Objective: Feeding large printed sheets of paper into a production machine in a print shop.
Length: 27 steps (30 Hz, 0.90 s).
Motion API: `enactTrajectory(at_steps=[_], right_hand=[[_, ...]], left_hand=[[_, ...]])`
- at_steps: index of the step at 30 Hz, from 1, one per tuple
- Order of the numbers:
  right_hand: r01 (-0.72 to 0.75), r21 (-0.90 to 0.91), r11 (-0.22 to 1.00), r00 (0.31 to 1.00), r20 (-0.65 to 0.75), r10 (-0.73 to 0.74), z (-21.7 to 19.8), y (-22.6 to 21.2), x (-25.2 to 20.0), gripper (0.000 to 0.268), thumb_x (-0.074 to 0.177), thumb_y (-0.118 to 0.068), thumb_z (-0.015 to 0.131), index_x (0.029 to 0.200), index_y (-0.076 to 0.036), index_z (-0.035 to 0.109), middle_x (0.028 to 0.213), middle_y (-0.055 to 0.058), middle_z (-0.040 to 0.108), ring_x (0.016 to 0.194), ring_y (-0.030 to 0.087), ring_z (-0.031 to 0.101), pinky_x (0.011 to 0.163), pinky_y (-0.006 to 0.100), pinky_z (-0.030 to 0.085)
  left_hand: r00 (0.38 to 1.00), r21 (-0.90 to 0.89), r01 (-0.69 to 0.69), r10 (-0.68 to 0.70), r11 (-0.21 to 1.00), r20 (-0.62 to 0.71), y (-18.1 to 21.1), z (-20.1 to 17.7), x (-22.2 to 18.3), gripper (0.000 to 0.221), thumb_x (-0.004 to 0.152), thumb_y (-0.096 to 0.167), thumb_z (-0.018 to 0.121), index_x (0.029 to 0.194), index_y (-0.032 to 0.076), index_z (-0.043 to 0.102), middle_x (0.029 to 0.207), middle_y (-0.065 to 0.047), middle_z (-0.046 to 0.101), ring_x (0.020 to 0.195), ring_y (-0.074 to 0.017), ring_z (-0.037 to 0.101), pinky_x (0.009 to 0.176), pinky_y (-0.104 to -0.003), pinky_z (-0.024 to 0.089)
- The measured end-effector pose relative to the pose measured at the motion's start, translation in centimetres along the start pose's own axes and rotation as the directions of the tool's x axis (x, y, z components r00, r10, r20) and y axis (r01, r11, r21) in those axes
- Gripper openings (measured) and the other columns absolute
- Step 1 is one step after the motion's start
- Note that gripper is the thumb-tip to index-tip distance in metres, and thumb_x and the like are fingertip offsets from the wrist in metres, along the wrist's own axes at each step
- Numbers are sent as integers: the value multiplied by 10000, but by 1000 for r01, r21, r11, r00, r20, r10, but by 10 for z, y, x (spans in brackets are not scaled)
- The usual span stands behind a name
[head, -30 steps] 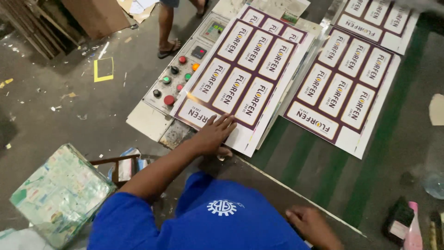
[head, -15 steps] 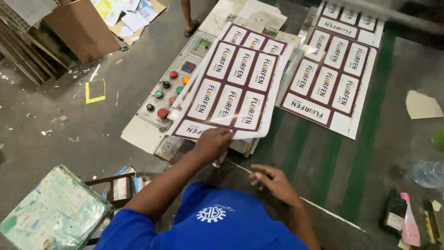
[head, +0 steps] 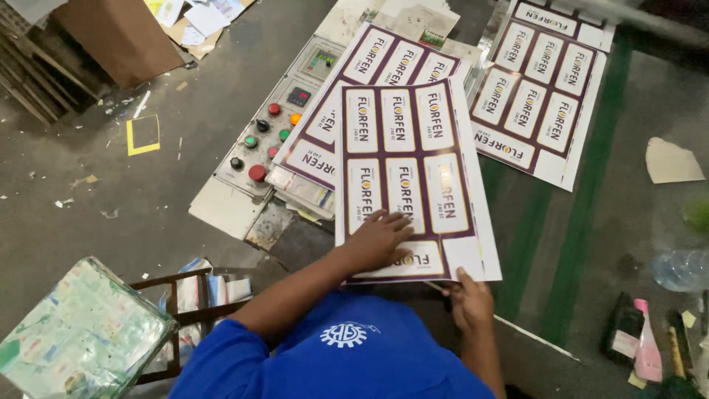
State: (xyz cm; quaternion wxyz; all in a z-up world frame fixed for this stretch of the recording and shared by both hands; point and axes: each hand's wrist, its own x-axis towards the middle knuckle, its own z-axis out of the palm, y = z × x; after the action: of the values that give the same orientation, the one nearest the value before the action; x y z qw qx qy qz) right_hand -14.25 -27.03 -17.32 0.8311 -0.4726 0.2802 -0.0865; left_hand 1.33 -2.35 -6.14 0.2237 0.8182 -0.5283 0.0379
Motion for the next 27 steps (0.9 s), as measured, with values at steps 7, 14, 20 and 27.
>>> enactTrajectory(at_steps=[7,14,20,27], right_hand=[[153,109,982,970,-208,-128,-104,-1,-10,339,1025,-136,634,1342,-27,581,1040,88,694,796,199,668,595,345,526],[261,126,957,928,-307,-212,-135,-13,-42,462,988,-101,591,1445,-55,544,1143,82,717,867,208,693,620,340,528],[209,185,960,883,-457,-104,-144,0,-63,400,1002,-127,621,1393,-68,557,1093,53,701,842,205,663,656,382,497],[251,206,946,881,-454,-135,-126,0,-61,273,1022,-165,643,1267,-48,613,999,76,711,797,225,675,650,382,522]], left_hand=[[948,190,311,-291,931,-126,-87,21,-19,487,984,388,637,1372,94,623,1501,-125,581,1473,-327,469,1192,-522,346],[950,229,258,-290,939,119,-87,-15,-26,940,719,586,790,1378,-18,499,1507,-223,450,1407,-366,398,1091,-592,310],[960,212,230,-257,950,113,-95,-24,-20,464,846,367,757,1182,60,670,1444,-116,614,1386,-259,541,1056,-485,442],[986,140,165,-165,976,-11,-91,-45,-10,391,805,291,766,1114,53,732,1277,-121,698,1179,-303,645,942,-461,499]])
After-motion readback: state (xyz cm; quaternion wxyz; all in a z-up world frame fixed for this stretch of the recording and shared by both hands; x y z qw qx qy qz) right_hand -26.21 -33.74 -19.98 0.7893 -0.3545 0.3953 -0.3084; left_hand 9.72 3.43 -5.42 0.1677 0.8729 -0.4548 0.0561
